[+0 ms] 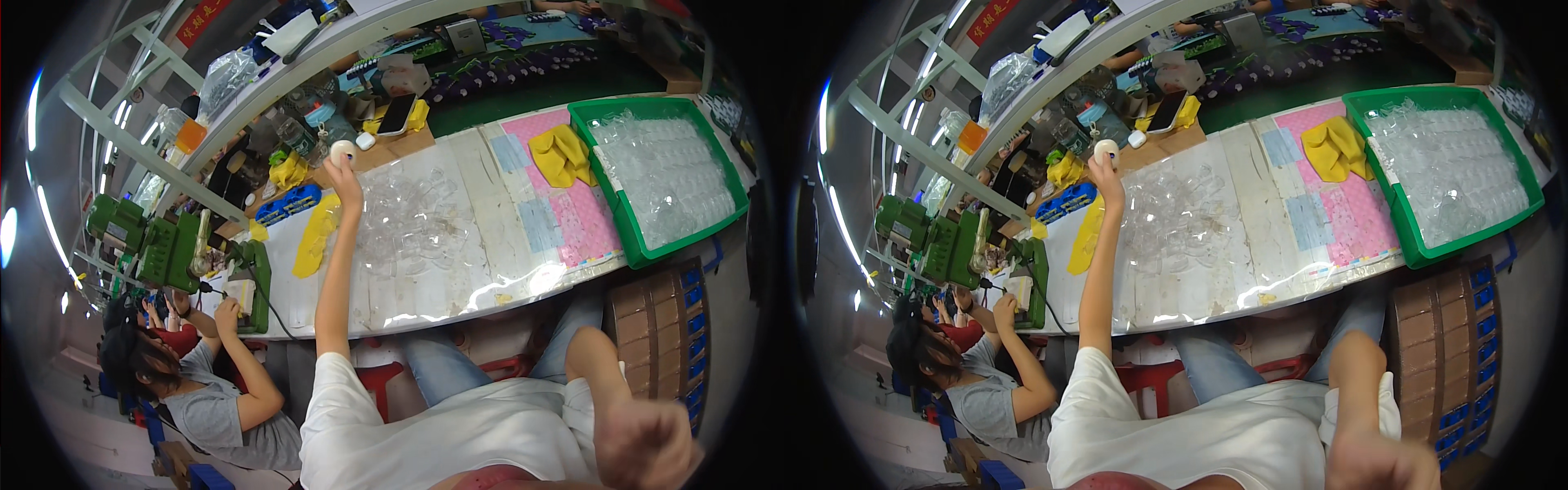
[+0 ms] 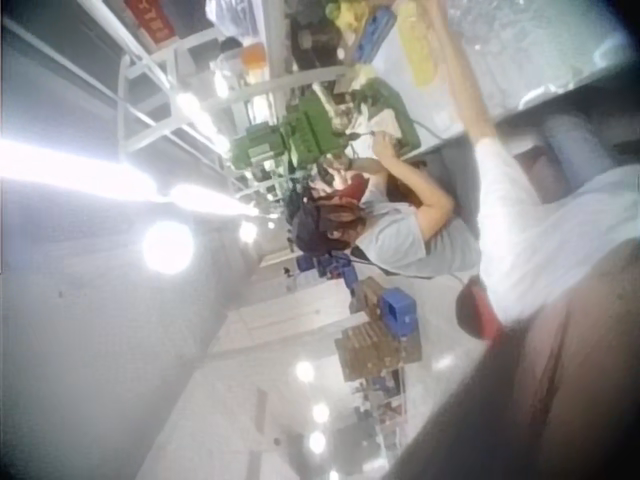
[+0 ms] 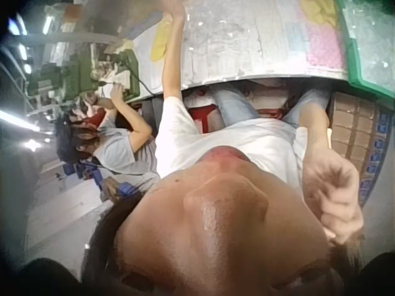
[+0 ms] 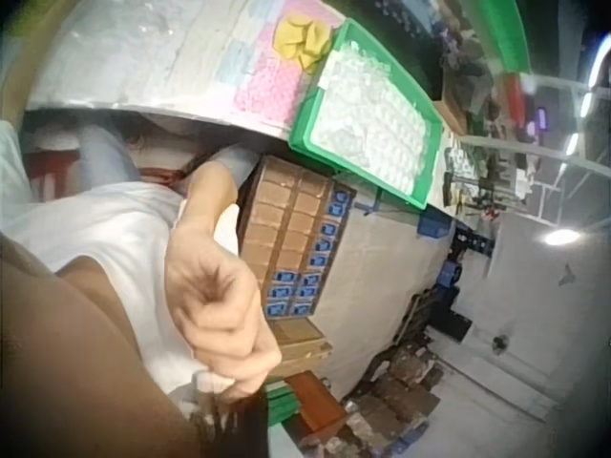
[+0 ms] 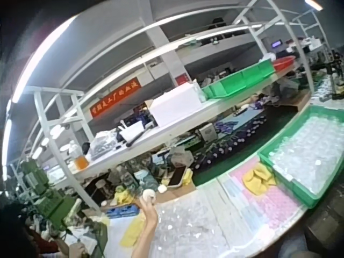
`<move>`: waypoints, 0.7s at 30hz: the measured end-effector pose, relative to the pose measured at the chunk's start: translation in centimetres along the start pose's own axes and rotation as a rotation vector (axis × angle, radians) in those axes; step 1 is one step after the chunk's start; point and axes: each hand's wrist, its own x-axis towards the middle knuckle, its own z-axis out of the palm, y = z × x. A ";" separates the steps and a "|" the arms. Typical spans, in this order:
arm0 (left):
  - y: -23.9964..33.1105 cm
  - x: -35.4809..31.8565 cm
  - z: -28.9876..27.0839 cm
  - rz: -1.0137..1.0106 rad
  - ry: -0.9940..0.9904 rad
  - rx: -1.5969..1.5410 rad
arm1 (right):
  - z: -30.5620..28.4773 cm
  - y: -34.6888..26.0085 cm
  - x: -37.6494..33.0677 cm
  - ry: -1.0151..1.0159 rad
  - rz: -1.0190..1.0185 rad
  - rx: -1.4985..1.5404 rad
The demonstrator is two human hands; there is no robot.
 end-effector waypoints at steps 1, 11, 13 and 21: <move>3.2 -1.9 -0.3 -0.194 -0.127 -0.279 | -0.5 -0.5 -1.6 0.107 -0.038 -0.213; 18.2 -17.4 -5.6 -0.578 -0.905 -0.790 | -5.3 5.7 -15.7 0.225 1.601 -0.043; 19.2 -18.0 -6.0 -0.604 -0.963 -0.772 | -5.3 5.1 -16.1 0.047 1.555 -0.175; 19.5 -17.1 -6.2 -0.645 -0.989 -0.835 | -5.4 5.5 -16.5 -0.268 1.436 -0.124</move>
